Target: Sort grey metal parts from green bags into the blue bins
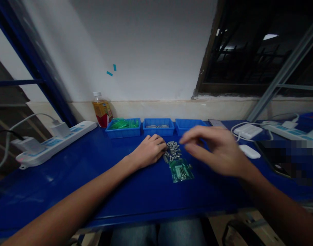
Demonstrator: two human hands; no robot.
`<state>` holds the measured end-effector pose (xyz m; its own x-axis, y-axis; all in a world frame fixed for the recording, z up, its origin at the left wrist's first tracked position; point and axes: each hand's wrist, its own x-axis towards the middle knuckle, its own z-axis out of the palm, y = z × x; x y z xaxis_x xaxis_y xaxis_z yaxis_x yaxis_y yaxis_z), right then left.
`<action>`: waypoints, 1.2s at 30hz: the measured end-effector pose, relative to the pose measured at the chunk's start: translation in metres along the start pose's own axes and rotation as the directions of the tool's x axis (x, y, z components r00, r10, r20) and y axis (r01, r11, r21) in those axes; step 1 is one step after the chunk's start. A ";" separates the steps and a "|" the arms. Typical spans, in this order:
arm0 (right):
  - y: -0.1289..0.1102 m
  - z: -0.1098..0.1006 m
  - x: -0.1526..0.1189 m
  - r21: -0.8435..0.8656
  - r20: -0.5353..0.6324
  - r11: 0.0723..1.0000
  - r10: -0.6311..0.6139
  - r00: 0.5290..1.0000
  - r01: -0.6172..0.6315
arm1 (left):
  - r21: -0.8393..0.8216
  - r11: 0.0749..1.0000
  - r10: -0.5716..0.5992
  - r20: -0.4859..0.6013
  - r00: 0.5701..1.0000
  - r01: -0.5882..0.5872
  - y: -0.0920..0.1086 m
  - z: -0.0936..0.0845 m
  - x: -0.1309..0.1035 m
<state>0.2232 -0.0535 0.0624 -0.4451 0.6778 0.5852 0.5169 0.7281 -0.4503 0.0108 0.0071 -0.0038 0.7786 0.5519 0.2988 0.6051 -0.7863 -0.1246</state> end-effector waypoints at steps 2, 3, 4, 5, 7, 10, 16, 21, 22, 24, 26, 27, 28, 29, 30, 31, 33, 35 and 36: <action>0.019 0.019 0.024 0.007 0.016 1.000 0.018 1.000 -0.018 | 0.020 1.000 -0.006 -0.001 1.000 0.006 0.002 0.001 -0.001; 0.030 0.031 0.034 0.008 0.018 0.999 0.046 0.999 -0.046 | 0.024 1.000 -0.006 -0.003 1.000 0.006 0.003 0.002 -0.002; 0.042 0.042 0.041 0.006 0.018 0.996 0.088 0.996 -0.088 | 0.025 1.000 -0.002 -0.005 1.000 0.002 0.003 0.003 -0.003; 0.053 0.053 0.045 0.001 0.010 0.993 0.118 0.993 -0.118 | 0.024 1.000 0.002 -0.005 1.000 -0.002 0.004 0.004 -0.003; 0.068 0.068 0.042 -0.022 0.010 0.993 0.119 0.993 -0.119 | 0.019 1.000 0.009 -0.003 1.000 -0.009 0.004 0.006 -0.004; 0.072 0.075 0.025 -0.066 0.092 0.996 0.068 0.993 -0.063 | -0.007 1.000 0.000 -0.023 1.000 0.000 0.002 0.010 -0.004; 0.070 0.068 0.015 -0.085 0.064 0.995 -0.055 0.996 0.060 | -0.393 0.906 -0.245 -0.176 0.953 0.161 -0.007 0.013 -0.008; 0.069 0.070 0.017 -0.148 0.112 0.963 -0.209 0.972 0.224 | -0.680 0.684 -0.413 -0.063 0.909 0.263 -0.010 0.007 -0.010; 0.068 0.070 0.017 -0.160 0.110 0.957 -0.225 0.968 0.241 | -0.727 0.636 -0.414 -0.041 0.909 0.257 -0.010 0.007 -0.010; 0.065 0.070 0.016 -0.175 0.095 0.948 -0.254 0.963 0.267 | -0.810 0.533 -0.418 -0.002 0.908 0.244 -0.010 0.008 -0.010; 0.063 0.069 0.016 -0.198 0.076 0.943 -0.259 0.963 0.269 | -0.861 0.451 -0.427 0.025 0.904 0.237 -0.009 0.009 -0.009; 0.063 0.069 0.015 -0.214 0.068 0.941 -0.255 0.965 0.263 | -0.870 0.432 -0.438 0.028 0.898 0.238 -0.009 0.010 -0.009; 0.063 0.070 0.015 -0.233 0.061 0.938 -0.249 0.967 0.257 | -0.872 0.428 -0.454 0.021 0.891 0.239 -0.008 0.010 -0.009; 0.063 0.071 0.015 -0.253 0.055 0.934 -0.245 0.968 0.251 | -0.873 0.429 -0.471 0.003 0.882 0.232 -0.006 0.010 -0.008; 0.063 0.073 0.015 -0.273 0.052 0.929 -0.243 0.969 0.248 | -0.881 0.420 -0.484 -0.015 0.875 0.217 -0.005 0.010 -0.008; 0.064 0.074 0.016 -0.292 0.051 0.925 -0.241 0.969 0.246 | -0.898 0.394 -0.492 -0.027 0.870 0.195 -0.004 0.010 -0.007; 0.062 0.075 0.016 -0.322 0.053 0.917 -0.230 0.972 0.235 | -0.946 0.290 -0.504 -0.023 0.863 0.144 -0.002 0.009 -0.005; 0.054 0.071 0.017 -0.346 0.056 0.911 -0.218 0.974 0.224 | -0.981 0.158 -0.539 0.013 0.842 0.116 -0.002 0.009 -0.004; 0.047 0.067 0.016 -0.347 0.036 0.912 -0.220 0.975 0.219 | -0.988 0.109 -0.568 0.030 0.823 0.111 -0.003 0.010 -0.004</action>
<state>0.1918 -0.0017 0.0055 -0.5738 0.5041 0.6455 0.6280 0.7767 -0.0484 0.0076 0.0099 -0.0136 0.3020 0.9086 0.2885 -0.0122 -0.2989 0.9542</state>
